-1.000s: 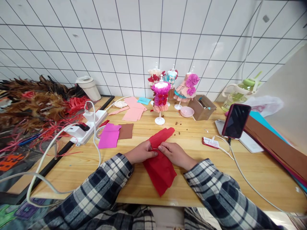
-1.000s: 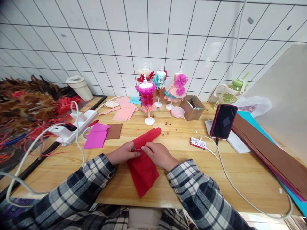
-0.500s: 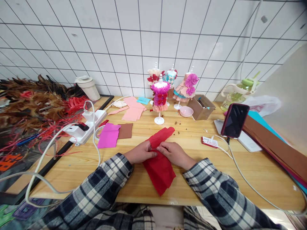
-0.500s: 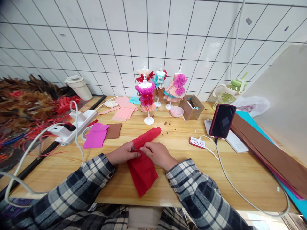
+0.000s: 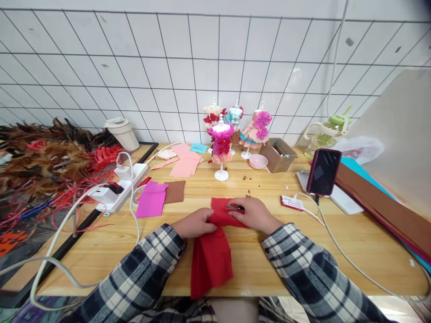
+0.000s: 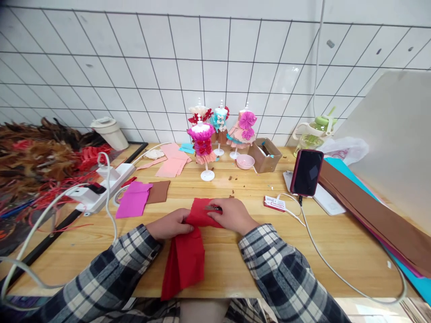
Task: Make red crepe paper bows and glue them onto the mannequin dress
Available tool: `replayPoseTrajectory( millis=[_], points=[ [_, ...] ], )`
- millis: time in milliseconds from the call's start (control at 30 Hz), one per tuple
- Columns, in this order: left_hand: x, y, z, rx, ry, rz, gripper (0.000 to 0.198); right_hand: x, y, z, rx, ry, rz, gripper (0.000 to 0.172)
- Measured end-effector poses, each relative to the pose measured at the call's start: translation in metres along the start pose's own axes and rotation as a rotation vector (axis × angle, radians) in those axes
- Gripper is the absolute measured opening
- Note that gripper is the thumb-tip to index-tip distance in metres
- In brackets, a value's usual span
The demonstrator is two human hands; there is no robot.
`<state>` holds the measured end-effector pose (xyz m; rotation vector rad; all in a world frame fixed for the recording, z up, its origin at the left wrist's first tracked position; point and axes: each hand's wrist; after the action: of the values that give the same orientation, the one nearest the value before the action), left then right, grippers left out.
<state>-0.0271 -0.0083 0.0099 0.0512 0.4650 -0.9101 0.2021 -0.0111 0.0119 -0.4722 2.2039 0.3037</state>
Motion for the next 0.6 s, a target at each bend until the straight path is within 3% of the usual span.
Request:
replayPoseTrajectory(
  millis=[133,200,267,333,400,500,600],
  points=[
    [-0.028,-0.013,0.007,-0.068,0.224,-0.046,0.031,0.001,0.003,0.007,0.189,-0.253,-0.042,0.03],
    [-0.055,-0.025,0.008,-0.181,0.33,0.075,0.026,0.0,0.002,0.008,0.271,-0.264,-0.02,0.032],
    [-0.088,-0.039,0.005,-0.291,0.398,0.368,0.029,0.0,0.002,0.007,0.288,-0.2,-0.003,0.028],
    [-0.118,-0.054,-0.002,-0.472,0.537,0.814,0.032,0.001,0.003,0.004,0.217,-0.122,0.029,0.02],
    [-0.139,-0.064,-0.011,-0.528,0.604,0.992,0.034,0.001,0.003,0.001,0.107,-0.094,0.062,0.02],
    [-0.142,-0.066,-0.018,-0.491,0.767,1.099,0.03,0.003,0.003,0.001,0.008,-0.107,0.019,0.028],
    [-0.111,-0.051,-0.008,-0.275,1.021,1.248,0.041,0.008,0.004,0.003,0.053,-0.08,-0.018,0.028]
  ],
)
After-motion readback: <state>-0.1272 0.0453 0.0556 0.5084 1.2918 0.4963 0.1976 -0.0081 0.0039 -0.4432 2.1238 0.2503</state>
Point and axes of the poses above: each hand's wrist, its own y-axis towards the middle knuckle, its own x-axis out of the palm, z = x × y, and after that the axes turned 6 degrees about y, right-handed
